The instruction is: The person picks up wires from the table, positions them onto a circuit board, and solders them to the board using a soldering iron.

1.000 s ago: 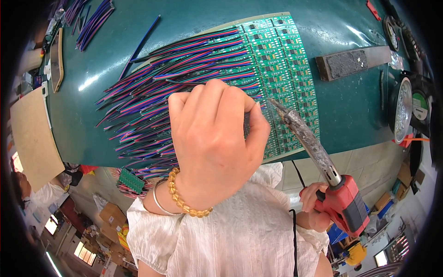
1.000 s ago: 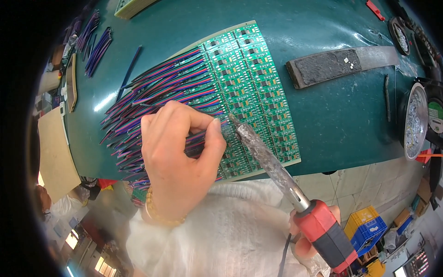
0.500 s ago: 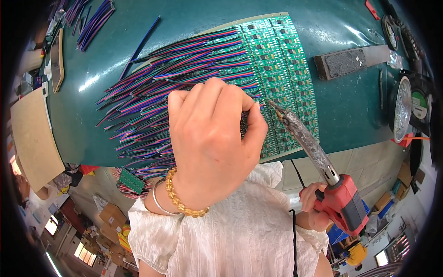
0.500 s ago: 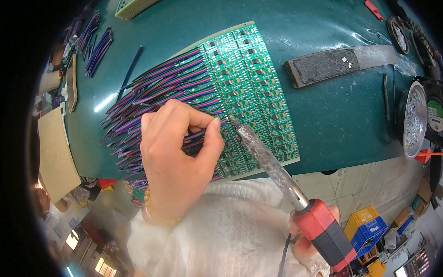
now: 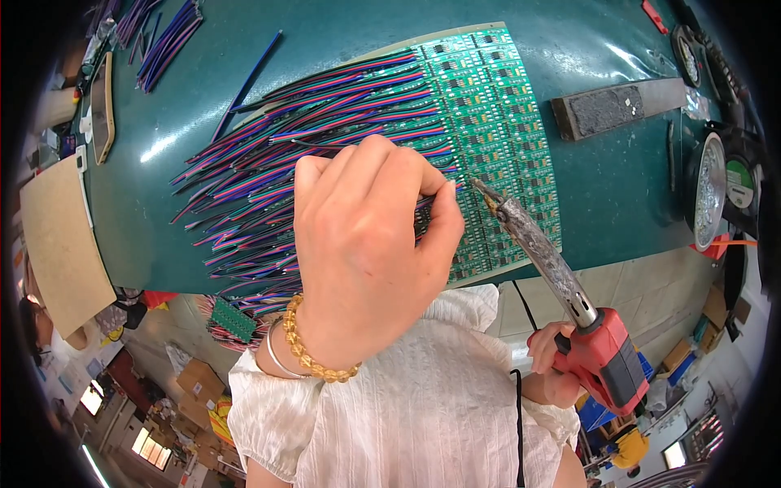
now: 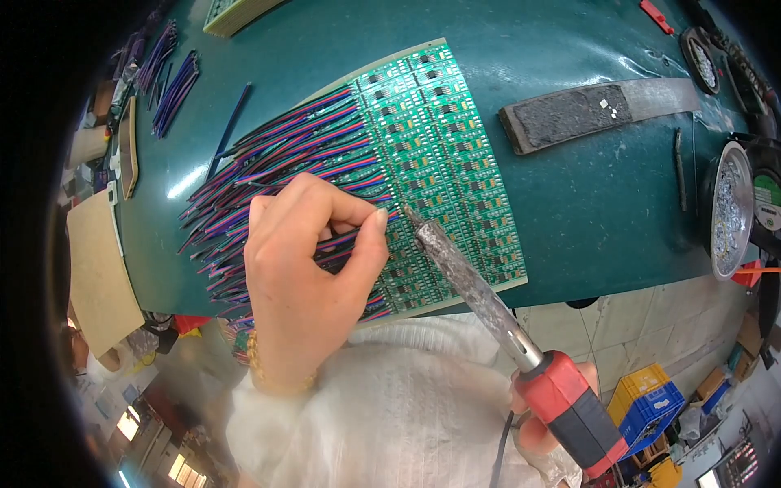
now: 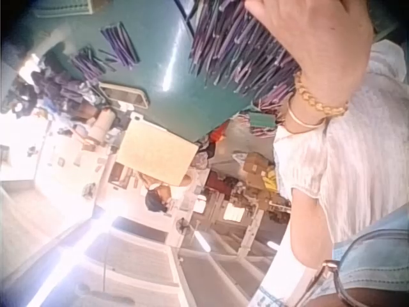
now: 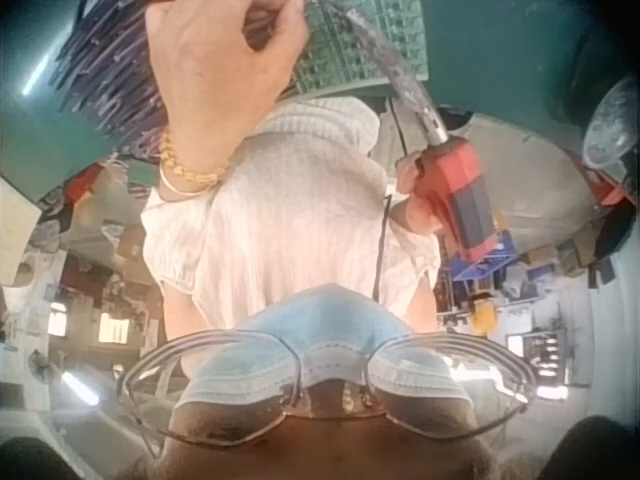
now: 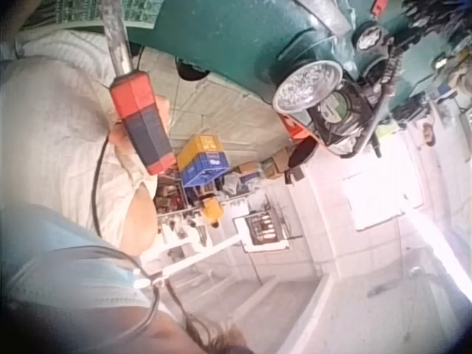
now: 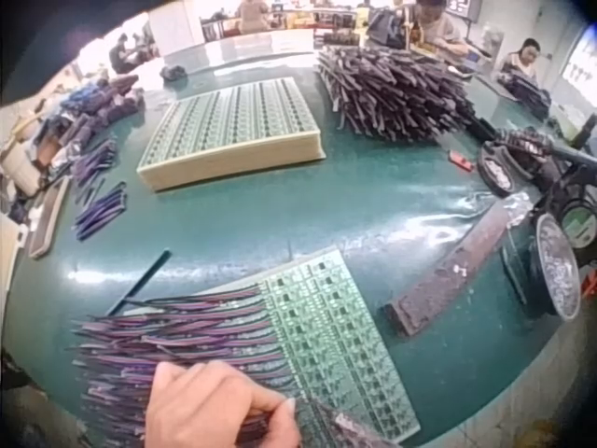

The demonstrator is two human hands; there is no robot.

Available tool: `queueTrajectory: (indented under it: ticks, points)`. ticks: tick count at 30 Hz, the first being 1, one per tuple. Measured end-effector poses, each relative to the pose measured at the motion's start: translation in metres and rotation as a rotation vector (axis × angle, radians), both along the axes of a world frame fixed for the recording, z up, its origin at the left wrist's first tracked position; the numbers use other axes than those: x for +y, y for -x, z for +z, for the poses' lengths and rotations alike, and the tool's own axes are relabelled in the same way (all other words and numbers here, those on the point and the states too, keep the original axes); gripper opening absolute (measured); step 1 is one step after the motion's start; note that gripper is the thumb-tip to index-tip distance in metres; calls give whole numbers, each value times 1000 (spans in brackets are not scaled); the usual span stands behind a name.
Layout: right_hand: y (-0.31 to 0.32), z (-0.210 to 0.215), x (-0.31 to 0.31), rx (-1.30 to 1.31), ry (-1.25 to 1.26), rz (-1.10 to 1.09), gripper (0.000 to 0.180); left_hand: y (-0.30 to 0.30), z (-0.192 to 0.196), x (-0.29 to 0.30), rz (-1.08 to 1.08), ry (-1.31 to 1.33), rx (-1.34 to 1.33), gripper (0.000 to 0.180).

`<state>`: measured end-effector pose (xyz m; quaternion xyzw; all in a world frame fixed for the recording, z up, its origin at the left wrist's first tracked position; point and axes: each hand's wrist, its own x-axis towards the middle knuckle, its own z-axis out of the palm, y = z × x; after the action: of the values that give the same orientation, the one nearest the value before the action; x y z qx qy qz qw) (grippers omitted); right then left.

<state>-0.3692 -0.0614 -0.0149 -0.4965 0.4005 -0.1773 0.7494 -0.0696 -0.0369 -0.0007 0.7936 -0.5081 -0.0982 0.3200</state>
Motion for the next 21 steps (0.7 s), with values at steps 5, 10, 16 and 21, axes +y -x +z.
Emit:
queueTrajectory:
  ticks: [5,10,16,21]
  points:
    - [4,-2,2,11,-22,-4,59,0,0,0,1,-16,-2,16]
    - [-4,-10,6,0,108,-3,60,1,0,0,2,-12,-9,17]
    - [-16,-12,15,82,307,-177,45,2,0,0,2,-16,-15,17]
    - [-9,-16,-3,7,490,154,17,1,1,0,5,-15,-25,16]
